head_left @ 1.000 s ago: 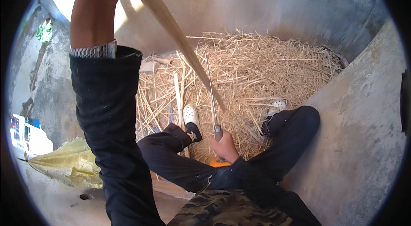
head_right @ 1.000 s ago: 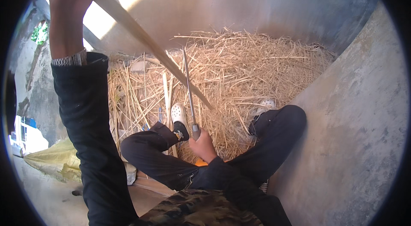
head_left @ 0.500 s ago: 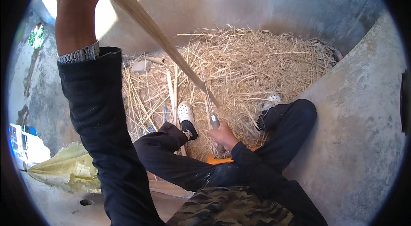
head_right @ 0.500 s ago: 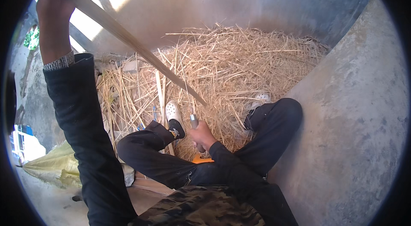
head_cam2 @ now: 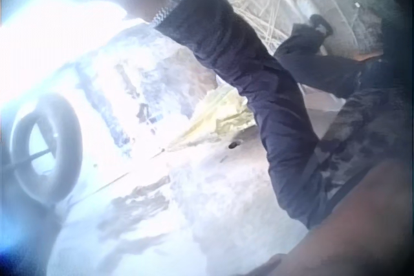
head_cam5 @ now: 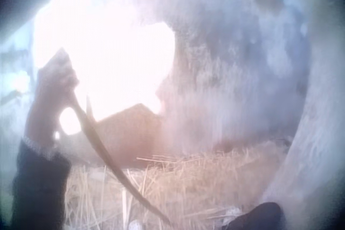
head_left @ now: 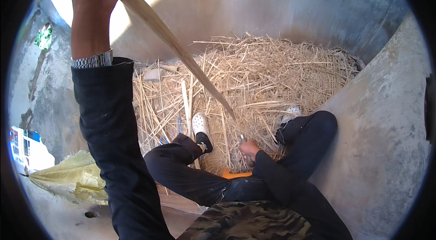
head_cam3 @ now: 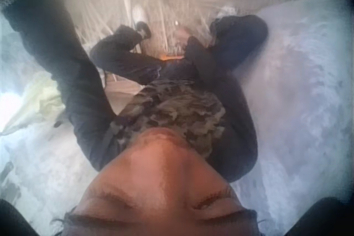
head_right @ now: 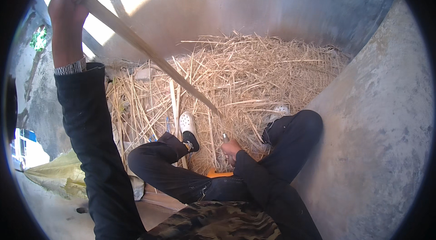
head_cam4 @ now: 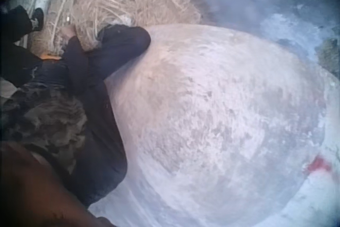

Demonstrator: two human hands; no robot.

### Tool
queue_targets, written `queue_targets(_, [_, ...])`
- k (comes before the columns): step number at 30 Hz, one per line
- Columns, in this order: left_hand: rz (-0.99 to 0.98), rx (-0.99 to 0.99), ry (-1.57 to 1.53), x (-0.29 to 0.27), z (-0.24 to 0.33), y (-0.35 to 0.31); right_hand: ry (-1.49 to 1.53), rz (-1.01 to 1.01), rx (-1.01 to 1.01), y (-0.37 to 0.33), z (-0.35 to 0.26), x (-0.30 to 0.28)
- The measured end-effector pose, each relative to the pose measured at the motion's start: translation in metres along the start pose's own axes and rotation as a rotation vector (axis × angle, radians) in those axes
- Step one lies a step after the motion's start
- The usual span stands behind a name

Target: The person sits cross-legged on a straw-covered floor and uses a knife to shave the surface of a long bamboo stick. They rotate the stick and scrape it repeatedly to smooth the surface, then switch to a blue utility knife to continue the shaving process.

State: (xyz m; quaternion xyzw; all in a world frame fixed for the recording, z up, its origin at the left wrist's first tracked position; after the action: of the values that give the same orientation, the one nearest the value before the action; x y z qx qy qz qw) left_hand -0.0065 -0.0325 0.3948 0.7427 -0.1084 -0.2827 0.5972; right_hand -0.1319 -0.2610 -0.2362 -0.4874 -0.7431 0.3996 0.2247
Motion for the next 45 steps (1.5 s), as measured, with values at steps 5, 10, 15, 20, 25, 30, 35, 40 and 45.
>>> queue_targets(5, [0.048, -0.485, -0.313, -0.003, -0.031, -0.001, 0.306, -0.204, -0.293, -0.078, -0.091, 0.024])
queue_targets(10, [0.129, -0.737, -0.491, 0.012, -0.047, -0.002, -0.03, 0.115, -0.816, -0.034, -0.063, 0.026])
queue_targets(15, [0.25, -0.9, -0.595, 0.012, -0.061, -0.006, -0.08, 0.025, 0.001, 0.054, 0.051, -0.003])
queue_targets(20, [0.424, -1.013, -0.515, 0.002, -0.08, -0.017, 0.041, -0.037, -0.062, 0.012, 0.005, 0.018])
queue_targets(25, [0.67, -1.089, -0.314, 0.02, -0.053, -0.028, -0.119, 0.13, -0.007, 0.019, 0.026, -0.011])
queue_targets(30, [0.622, -1.105, -0.47, 0.0, -0.057, -0.02, 0.077, -0.083, 0.121, 0.035, 0.042, 0.006])
queue_targets(35, [0.585, -1.093, -0.42, 0.013, -0.002, -0.013, 0.327, -0.122, -0.115, -0.063, -0.05, 0.002])
queue_targets(40, [0.453, -0.807, -0.395, 0.023, 0.002, -0.015, 0.418, -0.435, -0.46, -0.202, -0.166, 0.018])
queue_targets(45, [0.593, -0.963, -0.505, 0.007, 0.024, -0.012, 0.461, -0.585, -0.742, -0.315, -0.248, 0.042])
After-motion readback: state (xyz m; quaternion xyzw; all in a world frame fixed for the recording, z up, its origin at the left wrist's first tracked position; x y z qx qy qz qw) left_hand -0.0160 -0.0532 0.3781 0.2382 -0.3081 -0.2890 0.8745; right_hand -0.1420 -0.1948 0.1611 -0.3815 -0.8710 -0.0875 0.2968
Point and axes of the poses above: each hand's wrist, its own y-axis towards the middle knuckle, its own x-axis out of the palm, z = x × y, the point moved 5 cm from there along y, towards the middle knuckle, and after that the axes turned 12 degrees about z, right-handed, at the moved point
